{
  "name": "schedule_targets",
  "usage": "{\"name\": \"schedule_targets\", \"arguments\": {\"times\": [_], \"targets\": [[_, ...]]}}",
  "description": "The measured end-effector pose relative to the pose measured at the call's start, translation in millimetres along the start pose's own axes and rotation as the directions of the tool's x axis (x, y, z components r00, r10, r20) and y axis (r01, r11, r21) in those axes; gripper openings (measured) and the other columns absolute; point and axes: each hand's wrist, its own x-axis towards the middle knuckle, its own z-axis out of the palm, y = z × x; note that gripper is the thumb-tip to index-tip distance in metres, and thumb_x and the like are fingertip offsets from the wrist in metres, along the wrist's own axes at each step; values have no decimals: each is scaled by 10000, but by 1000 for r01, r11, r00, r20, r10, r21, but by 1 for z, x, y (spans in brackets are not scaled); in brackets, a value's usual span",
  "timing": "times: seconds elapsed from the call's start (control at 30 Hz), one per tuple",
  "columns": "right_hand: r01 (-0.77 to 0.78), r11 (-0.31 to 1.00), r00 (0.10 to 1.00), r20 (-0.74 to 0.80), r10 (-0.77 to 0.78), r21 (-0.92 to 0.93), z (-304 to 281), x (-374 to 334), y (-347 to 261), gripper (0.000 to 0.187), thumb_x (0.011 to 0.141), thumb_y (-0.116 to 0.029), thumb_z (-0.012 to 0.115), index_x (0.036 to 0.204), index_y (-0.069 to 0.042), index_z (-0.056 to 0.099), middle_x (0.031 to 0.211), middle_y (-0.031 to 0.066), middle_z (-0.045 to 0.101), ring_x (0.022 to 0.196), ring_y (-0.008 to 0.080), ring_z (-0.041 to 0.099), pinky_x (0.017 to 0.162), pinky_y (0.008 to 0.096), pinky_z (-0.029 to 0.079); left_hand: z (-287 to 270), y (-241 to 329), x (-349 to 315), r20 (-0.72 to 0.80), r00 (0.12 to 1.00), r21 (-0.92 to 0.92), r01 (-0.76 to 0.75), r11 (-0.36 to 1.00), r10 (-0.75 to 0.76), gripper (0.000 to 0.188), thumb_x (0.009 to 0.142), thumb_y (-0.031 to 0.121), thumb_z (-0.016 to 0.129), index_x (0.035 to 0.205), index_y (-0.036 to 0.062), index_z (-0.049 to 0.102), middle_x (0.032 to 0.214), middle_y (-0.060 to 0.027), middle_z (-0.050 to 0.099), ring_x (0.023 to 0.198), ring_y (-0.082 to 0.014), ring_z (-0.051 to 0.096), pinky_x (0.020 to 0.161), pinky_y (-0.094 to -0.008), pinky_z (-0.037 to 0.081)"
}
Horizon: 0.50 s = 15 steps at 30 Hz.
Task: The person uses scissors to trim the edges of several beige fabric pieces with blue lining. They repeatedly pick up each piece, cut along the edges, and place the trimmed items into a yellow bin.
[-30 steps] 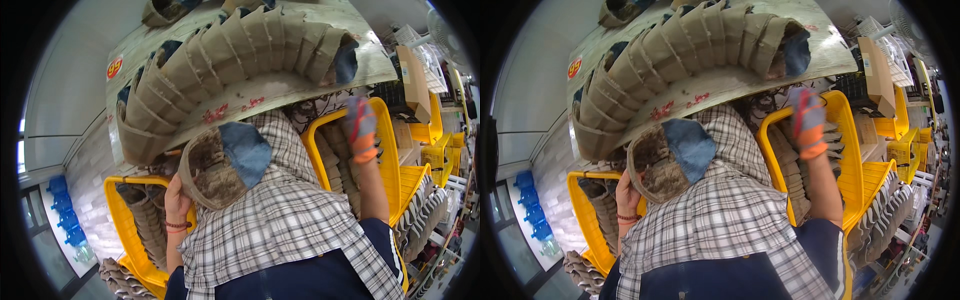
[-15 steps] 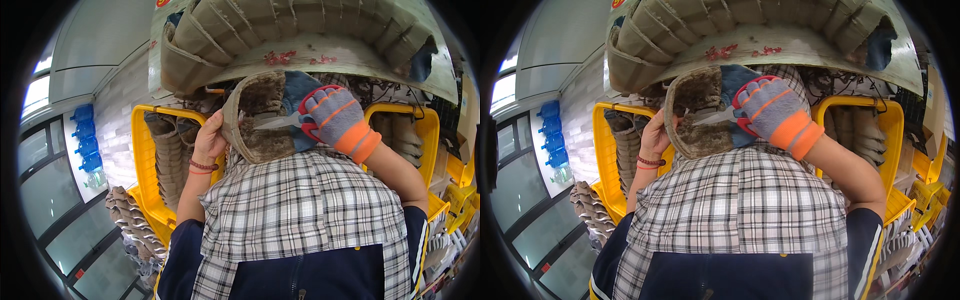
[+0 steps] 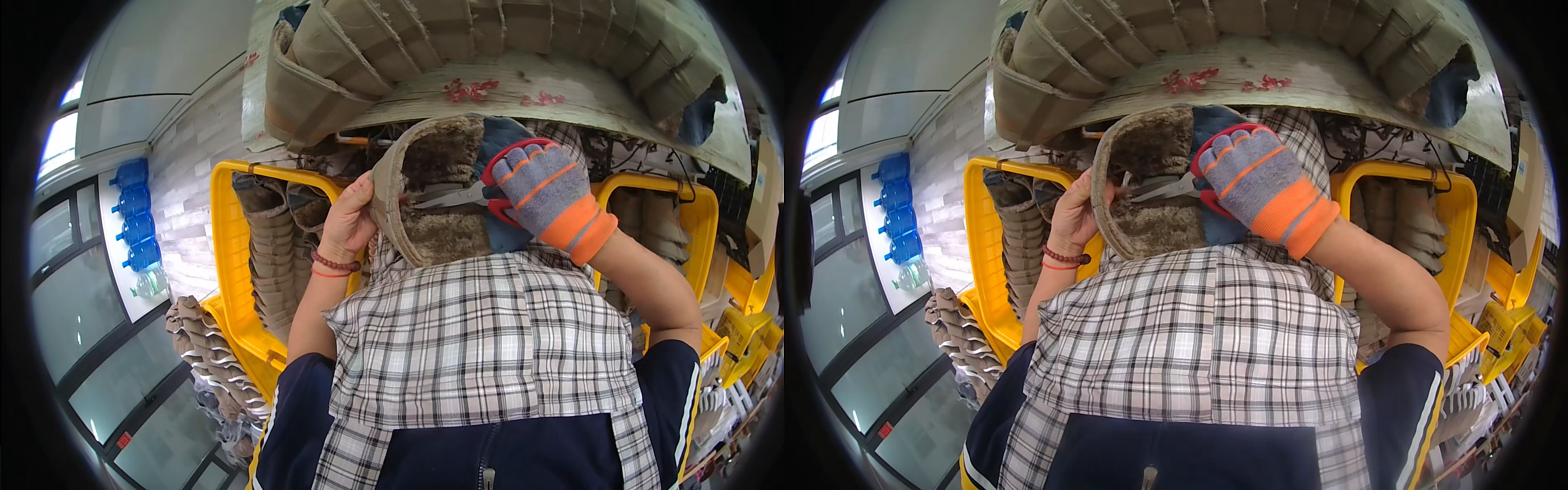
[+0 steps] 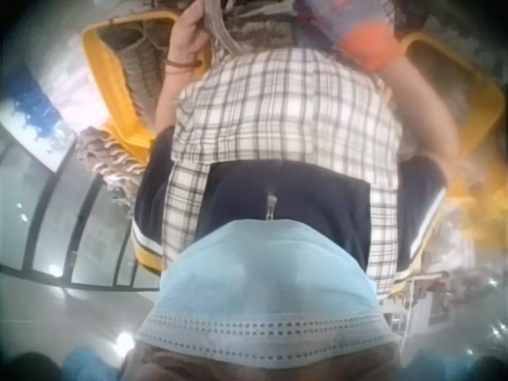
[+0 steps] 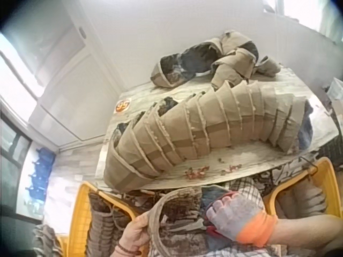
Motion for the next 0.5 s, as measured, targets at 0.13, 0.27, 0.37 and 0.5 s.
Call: {"name": "schedule_targets", "arguments": {"times": [0.13,0.27,0.37,0.5], "targets": [[9,1000,1000,16,-9,-1,1,2,-2,305,744,-353,667,928,-119,602,870,71,584,789,241,567,706,370,452,-1,1,1,34,999,3,4,1000,-4,451,918,192,572,1281,-39,435,1115,-106,613,958,-185,629,914,-334,504],[-2,1000,999,42,3,-12,4,-1,-2,302,734,-339,678,920,-114,599,865,74,595,810,243,579,707,369,456,1,2,2,56,998,0,9,1000,-9,457,916,201,576,1281,-36,437,1113,-104,613,955,-187,628,937,-354,488],[-71,997,991,114,71,-5,-2,-2,-3,283,728,-312,690,903,-111,594,838,66,601,805,245,589,706,369,464,0,3,3,66,998,13,17,1000,-18,460,921,213,567,1287,-33,435,1123,-105,608,973,-192,620,959,-374,470],[-110,966,976,-159,150,234,-21,-13,14,226,717,-196,695,898,-108,592,820,82,612,758,266,596,718,370,478,-3,1,-3,20,1000,9,2,1000,-2,464,934,218,545,1304,-34,421,1161,-109,590,1011,-200,602,970,-384,460]]}}
